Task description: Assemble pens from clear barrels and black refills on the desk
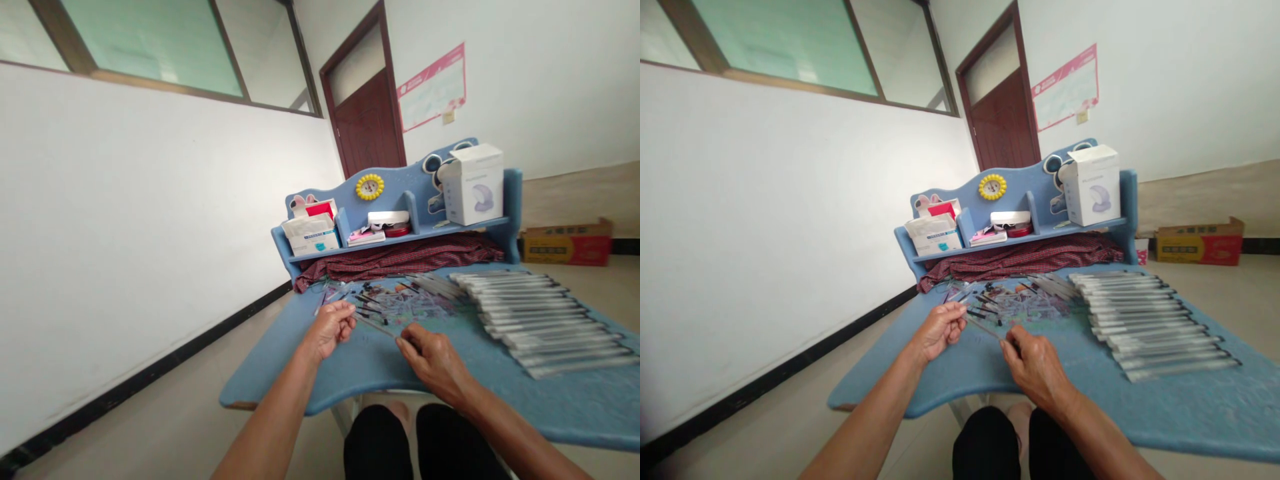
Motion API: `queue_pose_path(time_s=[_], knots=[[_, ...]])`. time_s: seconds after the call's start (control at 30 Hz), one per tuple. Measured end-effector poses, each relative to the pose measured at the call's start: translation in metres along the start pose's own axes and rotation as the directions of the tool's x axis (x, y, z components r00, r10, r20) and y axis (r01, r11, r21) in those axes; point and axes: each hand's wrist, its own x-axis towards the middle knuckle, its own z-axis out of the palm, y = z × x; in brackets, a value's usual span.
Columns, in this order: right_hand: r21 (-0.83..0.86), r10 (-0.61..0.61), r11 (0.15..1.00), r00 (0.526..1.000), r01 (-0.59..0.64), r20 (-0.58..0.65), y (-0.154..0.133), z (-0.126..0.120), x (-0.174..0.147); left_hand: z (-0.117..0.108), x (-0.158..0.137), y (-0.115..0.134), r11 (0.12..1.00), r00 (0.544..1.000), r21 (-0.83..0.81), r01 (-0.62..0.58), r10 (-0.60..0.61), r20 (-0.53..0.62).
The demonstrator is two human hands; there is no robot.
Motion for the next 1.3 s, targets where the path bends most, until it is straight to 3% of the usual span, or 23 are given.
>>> queue_pose_path(time_s=[0.13,0.3,0.63,0.87,1.1,1.3], knots=[[-0.022,0.023,0.999,0.999,-0.022,0.022,0.002,0.001,0.0,0.0,0.002,0.0,1.0,0.999,-0.007,0.03,-0.029,0.034],[-0.132,0.024,0.991,0.996,-0.012,0.087,0.003,0.002,0.0,0.01,0.004,-0.002,1.0,1.0,-0.008,-0.019,0.019,-0.011],[-0.279,0.012,0.96,1.0,-0.011,0.001,0.008,0.007,-0.001,0.019,0.011,-0.017,0.993,1.0,-0.121,0.008,-0.01,-0.011],[-0.314,0.036,0.949,0.998,-0.019,0.05,0.007,0.005,0.0,0.021,0.007,-0.021,0.99,1.0,-0.143,0.008,-0.005,0.021],[-0.373,0.04,0.928,0.999,-0.028,0.025,-0.005,-0.001,0.005,0.023,0.009,-0.019,0.989,0.998,-0.131,-0.065,0.061,-0.034],[-0.562,-0.056,0.826,0.998,0.044,-0.005,-0.011,-0.004,0.012,0.025,0.011,-0.014,0.989,0.998,-0.129,-0.07,0.071,0.002]])
